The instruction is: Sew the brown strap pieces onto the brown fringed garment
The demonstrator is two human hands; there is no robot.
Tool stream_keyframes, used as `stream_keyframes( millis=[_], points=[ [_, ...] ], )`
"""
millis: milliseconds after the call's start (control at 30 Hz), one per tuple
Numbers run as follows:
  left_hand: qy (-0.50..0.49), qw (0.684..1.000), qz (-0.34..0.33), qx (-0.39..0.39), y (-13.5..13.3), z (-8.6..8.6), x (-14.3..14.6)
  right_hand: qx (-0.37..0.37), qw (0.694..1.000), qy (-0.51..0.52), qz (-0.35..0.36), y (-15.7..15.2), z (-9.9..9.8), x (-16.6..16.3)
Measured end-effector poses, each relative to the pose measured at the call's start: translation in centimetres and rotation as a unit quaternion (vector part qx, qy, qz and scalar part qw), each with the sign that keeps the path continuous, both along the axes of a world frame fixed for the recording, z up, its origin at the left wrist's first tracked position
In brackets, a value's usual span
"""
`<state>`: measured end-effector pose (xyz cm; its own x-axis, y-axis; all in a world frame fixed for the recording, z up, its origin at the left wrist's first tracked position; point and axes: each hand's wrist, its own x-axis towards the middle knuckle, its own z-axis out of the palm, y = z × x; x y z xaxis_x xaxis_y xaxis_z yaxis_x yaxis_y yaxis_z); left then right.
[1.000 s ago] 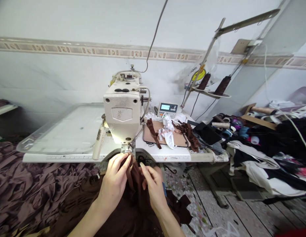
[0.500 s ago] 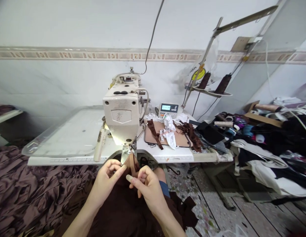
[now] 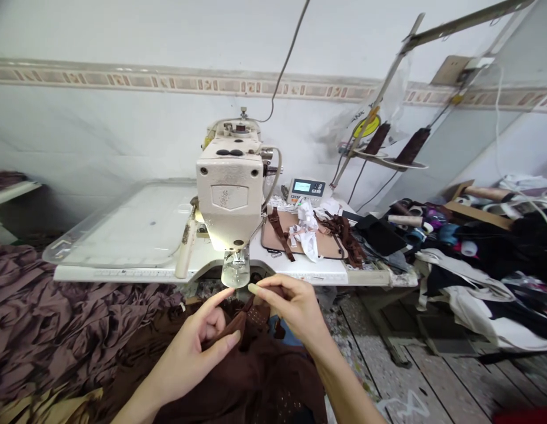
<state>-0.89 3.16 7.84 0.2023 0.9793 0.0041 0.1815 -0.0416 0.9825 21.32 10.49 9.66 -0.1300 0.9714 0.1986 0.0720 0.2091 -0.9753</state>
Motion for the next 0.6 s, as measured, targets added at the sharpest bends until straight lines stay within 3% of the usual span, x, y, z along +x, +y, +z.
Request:
stream_keyframes(
  millis=[100, 200, 267, 367, 467, 533, 600],
  points=[
    [-0.022, 0.999, -0.031, -0.029, 0.9, 0.0, 0.3, -0.042, 0.999, 0.001, 0.032, 1.6, -0.5, -1.0],
    [-0.074, 0.996, -0.029, -0.047, 2.2, 0.2, 0.6, -0.020, 1.000, -0.010, 0.011, 3.1, -1.4, -2.0],
    [-0.078, 0.997, -0.009, -0.027, 2.7, 0.4, 0.6, 0.004, 1.000, -0.016, -0.012, 4.1, -1.9, -2.4],
    [0.032, 0.995, 0.068, 0.062, 2.8, 0.3, 0.4, 0.040, 0.998, -0.033, -0.030, 5.5, -2.4, -2.8],
    [0.188, 0.941, 0.144, 0.241, 2.5, -0.4, 0.3, 0.082, 0.994, -0.065, -0.037, 6.6, -2.6, -2.9],
    [0.271, 0.882, 0.137, 0.361, 2.2, -0.8, 0.4, 0.105, 0.990, -0.087, -0.042, 7.2, -2.6, -3.0],
    [0.337, 0.833, 0.104, 0.427, 2.0, -1.2, 0.7, 0.120, 0.986, -0.108, -0.047, 7.8, -2.5, -3.1]
  ],
)
